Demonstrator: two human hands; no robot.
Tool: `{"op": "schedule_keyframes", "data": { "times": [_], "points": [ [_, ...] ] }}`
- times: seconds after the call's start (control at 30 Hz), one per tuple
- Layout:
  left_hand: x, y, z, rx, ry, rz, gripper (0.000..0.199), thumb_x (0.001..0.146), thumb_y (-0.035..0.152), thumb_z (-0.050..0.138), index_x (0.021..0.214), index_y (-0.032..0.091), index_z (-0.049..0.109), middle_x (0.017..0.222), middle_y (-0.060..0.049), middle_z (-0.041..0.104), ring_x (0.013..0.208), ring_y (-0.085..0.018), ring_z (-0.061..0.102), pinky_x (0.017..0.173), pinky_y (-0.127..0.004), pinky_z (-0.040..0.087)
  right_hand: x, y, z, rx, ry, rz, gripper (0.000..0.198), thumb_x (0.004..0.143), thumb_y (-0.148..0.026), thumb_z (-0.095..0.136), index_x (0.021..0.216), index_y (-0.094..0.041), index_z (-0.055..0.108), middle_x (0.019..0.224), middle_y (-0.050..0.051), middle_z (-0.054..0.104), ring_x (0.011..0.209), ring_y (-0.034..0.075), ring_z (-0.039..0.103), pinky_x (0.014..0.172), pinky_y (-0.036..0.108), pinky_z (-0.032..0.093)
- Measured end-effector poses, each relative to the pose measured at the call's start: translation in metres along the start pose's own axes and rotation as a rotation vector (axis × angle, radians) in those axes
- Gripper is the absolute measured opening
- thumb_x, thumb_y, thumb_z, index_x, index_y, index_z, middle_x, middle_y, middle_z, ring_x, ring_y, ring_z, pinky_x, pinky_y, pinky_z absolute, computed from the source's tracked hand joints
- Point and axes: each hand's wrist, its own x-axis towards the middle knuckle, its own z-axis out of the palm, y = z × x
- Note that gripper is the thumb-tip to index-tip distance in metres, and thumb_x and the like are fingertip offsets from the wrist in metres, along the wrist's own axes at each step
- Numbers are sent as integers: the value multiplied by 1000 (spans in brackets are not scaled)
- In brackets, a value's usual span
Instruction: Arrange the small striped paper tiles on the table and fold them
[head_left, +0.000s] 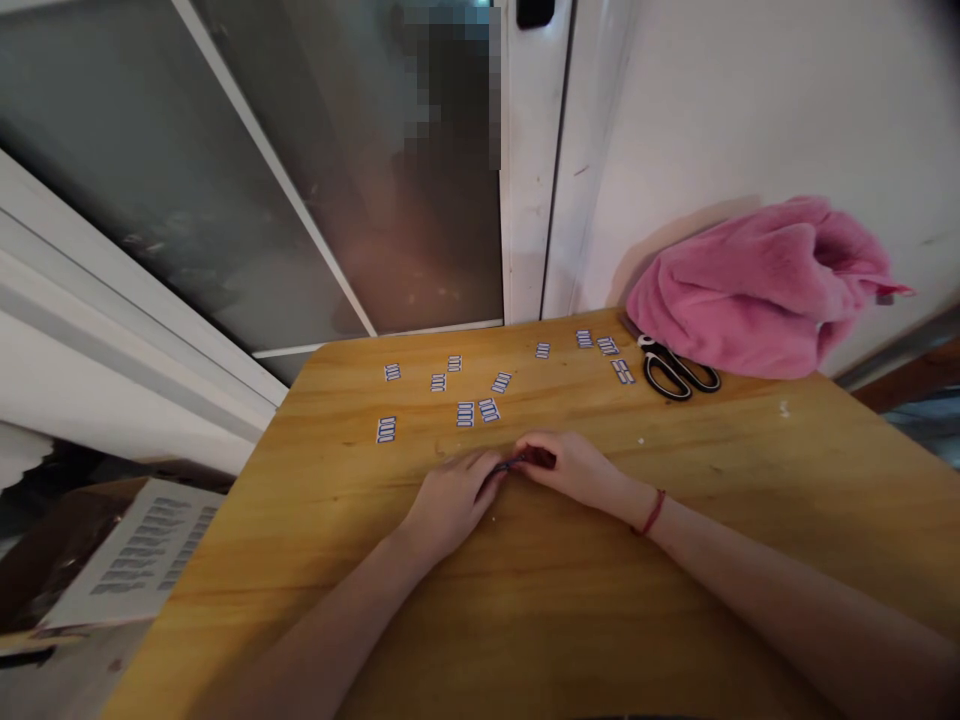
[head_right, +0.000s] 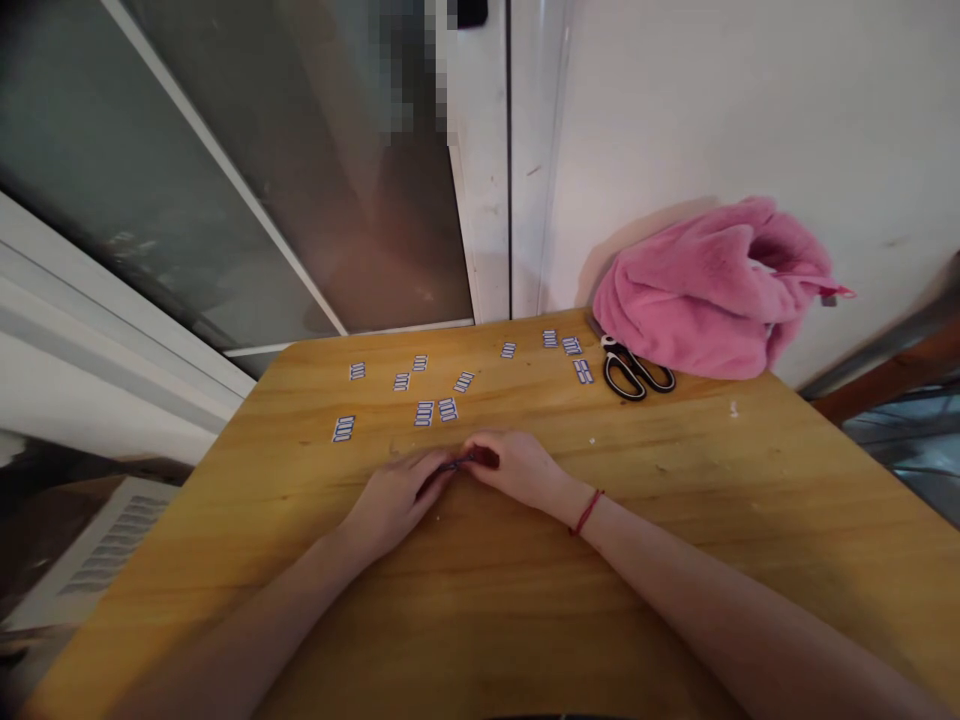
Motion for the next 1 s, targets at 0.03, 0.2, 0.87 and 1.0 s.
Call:
{"op": "schedule_keyframes", "data": {
  "times": [0.03, 0.2, 0.87, 1.0],
  "points": [
    [0, 0, 0, 4, -7, 10, 24, 92, 28, 35, 106, 23, 53, 101, -4, 64, 90, -18, 60, 78, -31, 47, 0, 0, 0, -5, -6, -3, 12, 80, -27, 56, 87, -21, 64, 75, 0, 65, 63, 11, 56, 58, 22, 38],
    [0, 0, 0, 27, -21, 1, 22, 92, 26, 35, 107, 23, 50, 100, -3, 64, 88, -19, 60, 77, -31, 47, -2, -3, 0, -75, -14, -49, 13, 81, -26, 55, 91, -21, 62, 79, 1, 66, 67, 13, 57, 60, 23, 39],
    [0, 2, 0, 101, -24, 9, 19, 93, 28, 33, 100, 21, 49, 94, -3, 64, 84, -19, 60, 73, -30, 46, -4, -10, 0, -334, -31, -169, 8, 85, -25, 52, 86, -18, 56, 83, 3, 61, 74, 15, 56, 63, 25, 39],
    [0, 2, 0, 99, -21, 12, 19, 92, 27, 34, 101, 20, 50, 96, -3, 64, 86, -19, 59, 75, -31, 46, -4, -10, -1, -316, -34, -164, 8, 85, -24, 51, 89, -18, 55, 86, 3, 61, 76, 15, 56, 65, 25, 40]
  ]
}}
